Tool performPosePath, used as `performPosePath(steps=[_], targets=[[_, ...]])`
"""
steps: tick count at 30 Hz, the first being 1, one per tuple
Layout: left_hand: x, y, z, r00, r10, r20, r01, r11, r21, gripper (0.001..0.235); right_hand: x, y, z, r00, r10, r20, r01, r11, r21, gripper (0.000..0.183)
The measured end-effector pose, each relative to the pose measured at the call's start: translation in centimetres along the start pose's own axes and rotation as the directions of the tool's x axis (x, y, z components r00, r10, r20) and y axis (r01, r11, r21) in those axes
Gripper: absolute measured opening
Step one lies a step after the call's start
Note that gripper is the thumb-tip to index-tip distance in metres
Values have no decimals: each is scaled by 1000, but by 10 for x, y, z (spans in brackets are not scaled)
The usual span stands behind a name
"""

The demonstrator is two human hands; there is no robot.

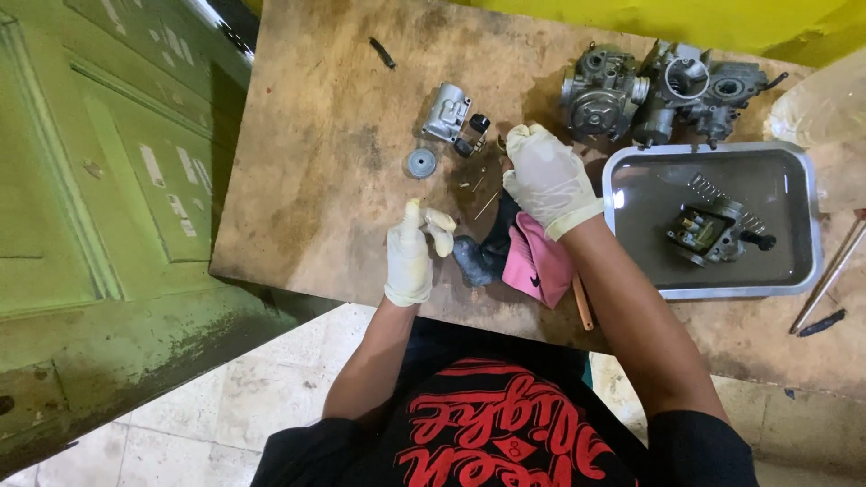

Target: A person wearing gloves cleans various disassembled motorcycle carburetor components using a pink cloth and a tray of cleaning solution on a wooden workbench.

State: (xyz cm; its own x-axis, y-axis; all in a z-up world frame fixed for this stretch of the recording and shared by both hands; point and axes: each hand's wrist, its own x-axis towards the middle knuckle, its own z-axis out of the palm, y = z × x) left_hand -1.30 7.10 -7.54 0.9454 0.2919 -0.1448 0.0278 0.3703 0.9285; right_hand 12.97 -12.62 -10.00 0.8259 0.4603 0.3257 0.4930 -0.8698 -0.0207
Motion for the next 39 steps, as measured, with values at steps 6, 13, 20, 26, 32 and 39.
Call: performPosePath(steps=[6, 13, 20, 26, 32, 39], targets=[[2, 2, -3, 997, 62, -51, -69, 986, -150, 66, -8, 2, -33, 995, 71, 72, -71, 997, -2, 47], [1, -2, -6, 997, 62, -50, -70, 984, -165, 64, -19, 0, -20, 986, -150, -72, 149, 989, -12, 33], [1, -1, -4, 997, 48, -55, -56, 985, -160, 61, -44, 4, 49, 965, -256, 52, 261, 949, -178, 26], [-2, 2, -3, 999, 37, -38, -41, 993, -109, 59, -35, -2, 8, 947, -316, 60, 320, 941, -106, 31], [-3, 4, -4, 999, 44, -6, -44, 997, -59, 59, -19, 5, -39, 953, -304, 23, 302, 951, 68, 25], [-2, 2, -6, 998, 54, 28, -53, 998, -26, 57, 17, 47, -64, 961, -169, -217, 220, 946, 237, 15]])
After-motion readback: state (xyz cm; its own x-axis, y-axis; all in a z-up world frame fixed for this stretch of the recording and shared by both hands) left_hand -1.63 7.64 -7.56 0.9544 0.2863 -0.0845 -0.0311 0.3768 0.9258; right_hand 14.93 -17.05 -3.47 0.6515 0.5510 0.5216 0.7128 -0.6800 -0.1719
